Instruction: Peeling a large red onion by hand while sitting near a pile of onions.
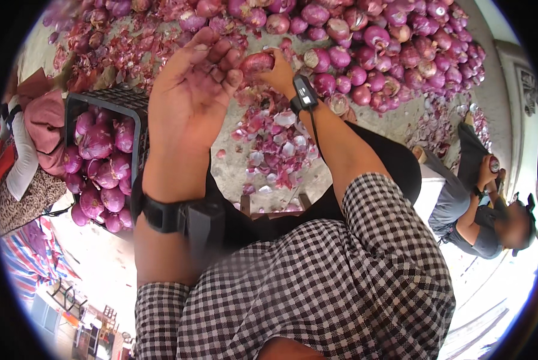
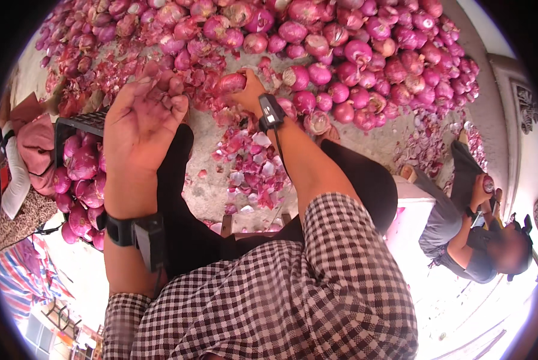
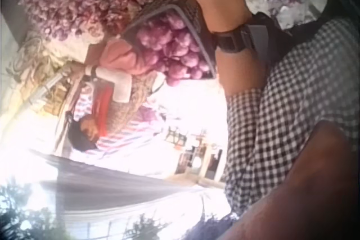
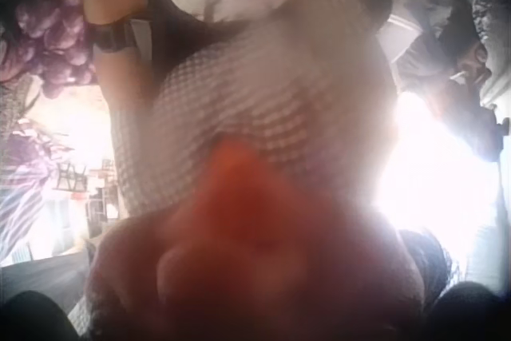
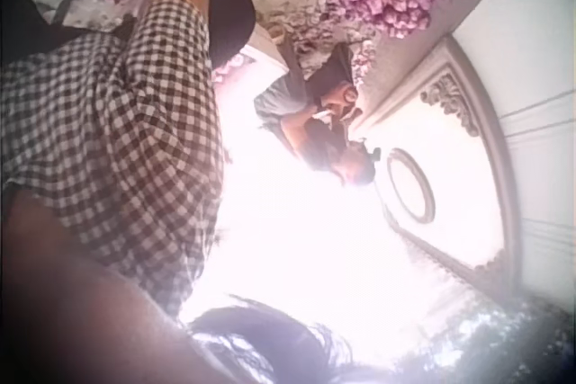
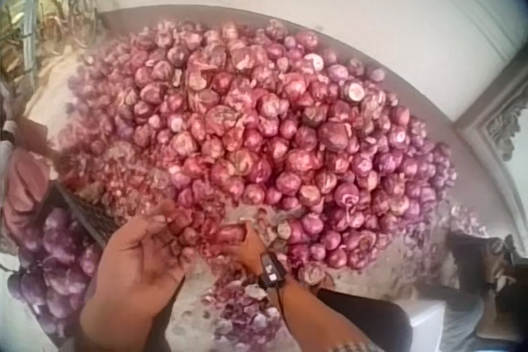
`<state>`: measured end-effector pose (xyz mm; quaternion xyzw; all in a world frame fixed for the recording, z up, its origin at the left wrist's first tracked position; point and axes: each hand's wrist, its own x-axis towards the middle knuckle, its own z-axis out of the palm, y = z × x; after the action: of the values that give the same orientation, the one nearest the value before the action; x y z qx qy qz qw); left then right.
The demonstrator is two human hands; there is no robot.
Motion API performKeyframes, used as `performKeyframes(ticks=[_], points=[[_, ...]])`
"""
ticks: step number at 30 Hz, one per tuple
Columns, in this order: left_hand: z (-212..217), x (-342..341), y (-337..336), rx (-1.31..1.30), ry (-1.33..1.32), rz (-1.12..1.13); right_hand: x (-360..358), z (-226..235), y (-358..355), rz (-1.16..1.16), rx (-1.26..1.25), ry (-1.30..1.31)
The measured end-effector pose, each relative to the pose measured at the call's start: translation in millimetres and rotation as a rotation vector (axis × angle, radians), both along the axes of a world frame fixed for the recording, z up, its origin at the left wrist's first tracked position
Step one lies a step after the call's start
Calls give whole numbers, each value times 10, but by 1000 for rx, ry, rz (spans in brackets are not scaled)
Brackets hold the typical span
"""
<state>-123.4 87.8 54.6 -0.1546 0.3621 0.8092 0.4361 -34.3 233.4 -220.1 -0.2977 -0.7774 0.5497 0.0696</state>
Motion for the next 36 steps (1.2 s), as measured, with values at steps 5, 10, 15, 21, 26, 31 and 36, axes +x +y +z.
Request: performKeyframes(ticks=[5,10,15,21,26,31,36], points=[[-95,94,203,-188,83,213,-67,1426,116,-29,47,317],[142,385,387,0,30,-39,366,2762,73,-79,357,532],[162,743,537,427,148,-329,1019,2996,87,38,421,611],[-36,804,637,163,492,-436,1149,2762,101,-245,-148,732],[55,842,666,-10,405,-408,1096,2695,232,-101,-109,619],[-21,748,691,25,421,-472,1018,2577,285,-145,-190,654],[36,864,712,-8,426,-491,1045,2577,299,-248,-80,643]])
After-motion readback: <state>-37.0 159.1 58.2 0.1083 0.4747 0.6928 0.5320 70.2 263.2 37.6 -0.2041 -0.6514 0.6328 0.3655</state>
